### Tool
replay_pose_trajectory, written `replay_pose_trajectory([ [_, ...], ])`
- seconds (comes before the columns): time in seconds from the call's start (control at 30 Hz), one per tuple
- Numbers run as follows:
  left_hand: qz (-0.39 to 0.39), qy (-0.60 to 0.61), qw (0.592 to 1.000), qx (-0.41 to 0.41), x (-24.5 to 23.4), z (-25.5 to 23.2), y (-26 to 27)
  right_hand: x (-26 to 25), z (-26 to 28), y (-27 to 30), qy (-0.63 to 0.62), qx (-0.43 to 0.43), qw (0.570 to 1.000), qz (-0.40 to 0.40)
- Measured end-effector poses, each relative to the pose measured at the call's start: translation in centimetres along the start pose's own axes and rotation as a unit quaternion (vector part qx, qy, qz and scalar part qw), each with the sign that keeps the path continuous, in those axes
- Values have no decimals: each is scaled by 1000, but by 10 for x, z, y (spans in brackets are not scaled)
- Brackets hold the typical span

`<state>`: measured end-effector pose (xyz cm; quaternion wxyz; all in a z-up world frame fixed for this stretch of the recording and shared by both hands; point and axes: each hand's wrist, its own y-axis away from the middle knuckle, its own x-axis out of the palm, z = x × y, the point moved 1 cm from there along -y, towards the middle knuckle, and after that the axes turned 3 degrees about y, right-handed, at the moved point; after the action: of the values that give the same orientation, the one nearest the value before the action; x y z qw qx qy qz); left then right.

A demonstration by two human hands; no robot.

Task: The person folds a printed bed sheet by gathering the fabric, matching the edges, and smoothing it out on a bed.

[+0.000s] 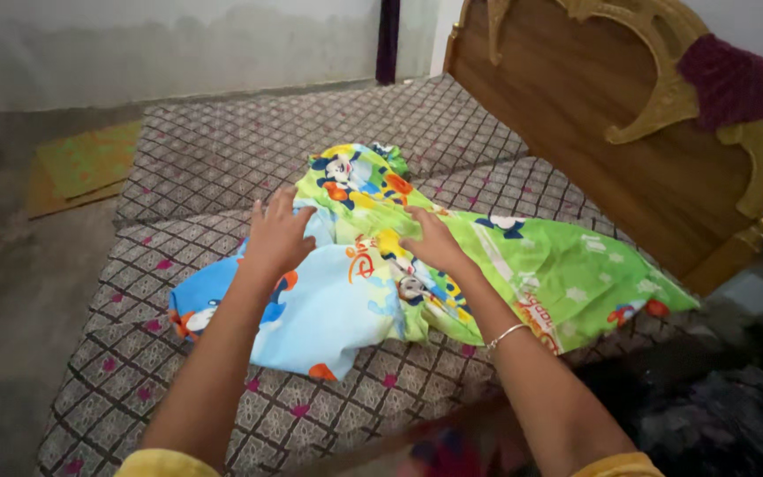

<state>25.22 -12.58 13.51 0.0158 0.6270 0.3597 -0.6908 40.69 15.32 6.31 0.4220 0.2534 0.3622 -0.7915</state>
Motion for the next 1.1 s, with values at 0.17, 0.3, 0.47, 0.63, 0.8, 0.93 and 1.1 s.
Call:
replay_pose_trajectory([
  [0.17,5,-38,999,-17,1,2,0,1,-3,4,41,-9,999,18],
  [0.3,56,-52,994,-79,-2,-1,-2,0,-2,-7,98,-14,993,64],
  [0.47,-11,-63,993,-103,3,-16,10,5,2,-19,145,-79,984,72],
  [0.63,-30,-84,989,-120,48,-18,31,26,10,-6,224,-78,963,124],
  [0.8,-10,-31,988,-149,103,-26,80,79,-16,21,275,-25,944,181],
  [0.93,101,-25,975,-197,162,-36,129,138,-70,64,219,-41,951,212],
  [1.1,146,-11,965,-217,253,-45,195,185,-111,124,219,31,951,215],
])
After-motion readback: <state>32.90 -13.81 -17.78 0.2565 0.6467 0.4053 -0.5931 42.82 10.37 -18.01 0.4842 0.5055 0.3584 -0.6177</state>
